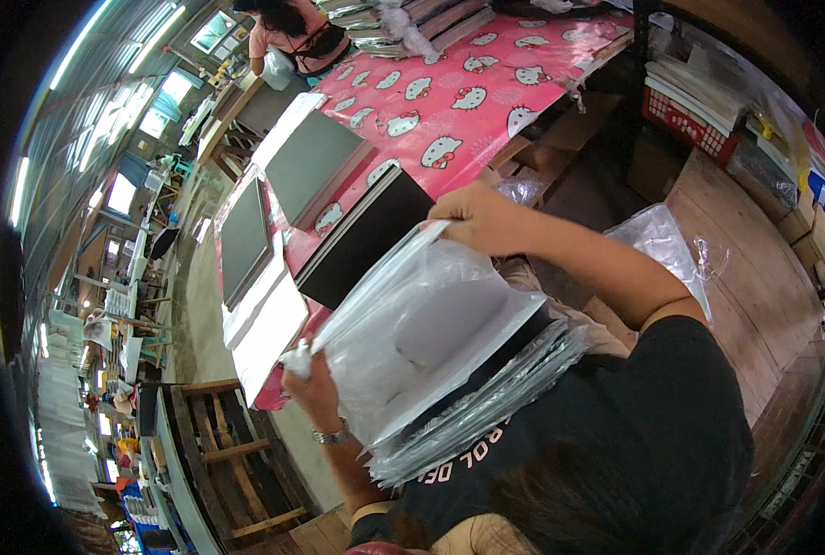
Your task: The person places black books into clear plastic bags by hand and stacks them on a table.
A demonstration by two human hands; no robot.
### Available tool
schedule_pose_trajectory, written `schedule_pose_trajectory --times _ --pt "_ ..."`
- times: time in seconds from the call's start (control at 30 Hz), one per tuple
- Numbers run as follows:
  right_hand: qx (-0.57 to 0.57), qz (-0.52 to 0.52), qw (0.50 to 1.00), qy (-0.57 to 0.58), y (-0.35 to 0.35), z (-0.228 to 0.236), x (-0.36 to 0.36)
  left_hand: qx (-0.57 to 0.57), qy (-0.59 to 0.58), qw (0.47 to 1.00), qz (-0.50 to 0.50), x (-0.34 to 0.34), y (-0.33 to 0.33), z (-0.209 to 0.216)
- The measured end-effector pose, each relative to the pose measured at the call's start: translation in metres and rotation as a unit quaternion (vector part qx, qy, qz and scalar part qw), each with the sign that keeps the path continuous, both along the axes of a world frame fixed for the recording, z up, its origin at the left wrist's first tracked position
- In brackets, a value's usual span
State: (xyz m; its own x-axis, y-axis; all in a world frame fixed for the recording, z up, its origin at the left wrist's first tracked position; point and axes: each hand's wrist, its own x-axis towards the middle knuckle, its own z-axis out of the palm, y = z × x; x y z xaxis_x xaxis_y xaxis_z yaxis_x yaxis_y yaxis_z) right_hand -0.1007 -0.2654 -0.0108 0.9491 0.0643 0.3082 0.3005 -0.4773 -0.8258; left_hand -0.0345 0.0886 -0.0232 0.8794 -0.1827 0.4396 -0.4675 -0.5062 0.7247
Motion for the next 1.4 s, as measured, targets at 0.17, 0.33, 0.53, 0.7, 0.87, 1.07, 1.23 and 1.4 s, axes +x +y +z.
schedule_pose_trajectory --times 0.17,0.33,0.53,0.7,0.87,1.07,1.23,1.4 --pt "0.339 0.137 0.889 0.276 -0.026 -0.005 -0.001 -0.161 0.364 0.913 -0.093 0.005 0.014 0.021" --pt "0.437 0.148 0.814 0.353 -0.038 -0.104 -0.003 -0.046 0.547 0.816 -0.182 0.021 0.017 -0.053" --pt "0.473 0.086 0.674 0.56 -0.078 -0.326 -0.003 -0.02 0.689 0.697 -0.198 -0.009 0.043 -0.193" --pt "0.034 0.132 0.804 0.579 -0.084 -0.3 0.029 -0.011 0.719 0.685 -0.116 -0.016 0.09 -0.263" --pt "-0.067 0.222 0.879 0.416 -0.071 -0.2 0.08 -0.028 0.548 0.833 -0.077 0.05 0.115 -0.235" --pt "0.01 0.235 0.972 0.023 0.032 0.011 0.071 -0.153 0.223 0.951 -0.151 0.019 0.01 0.017" --pt "0.011 0.242 0.964 -0.11 0.119 0.042 0.051 -0.35 0.179 0.882 -0.26 -0.01 -0.045 0.051" --pt "0.186 0.192 0.961 -0.073 0.085 0.043 0.065 -0.411 0.217 0.861 -0.207 -0.007 -0.06 0.05"
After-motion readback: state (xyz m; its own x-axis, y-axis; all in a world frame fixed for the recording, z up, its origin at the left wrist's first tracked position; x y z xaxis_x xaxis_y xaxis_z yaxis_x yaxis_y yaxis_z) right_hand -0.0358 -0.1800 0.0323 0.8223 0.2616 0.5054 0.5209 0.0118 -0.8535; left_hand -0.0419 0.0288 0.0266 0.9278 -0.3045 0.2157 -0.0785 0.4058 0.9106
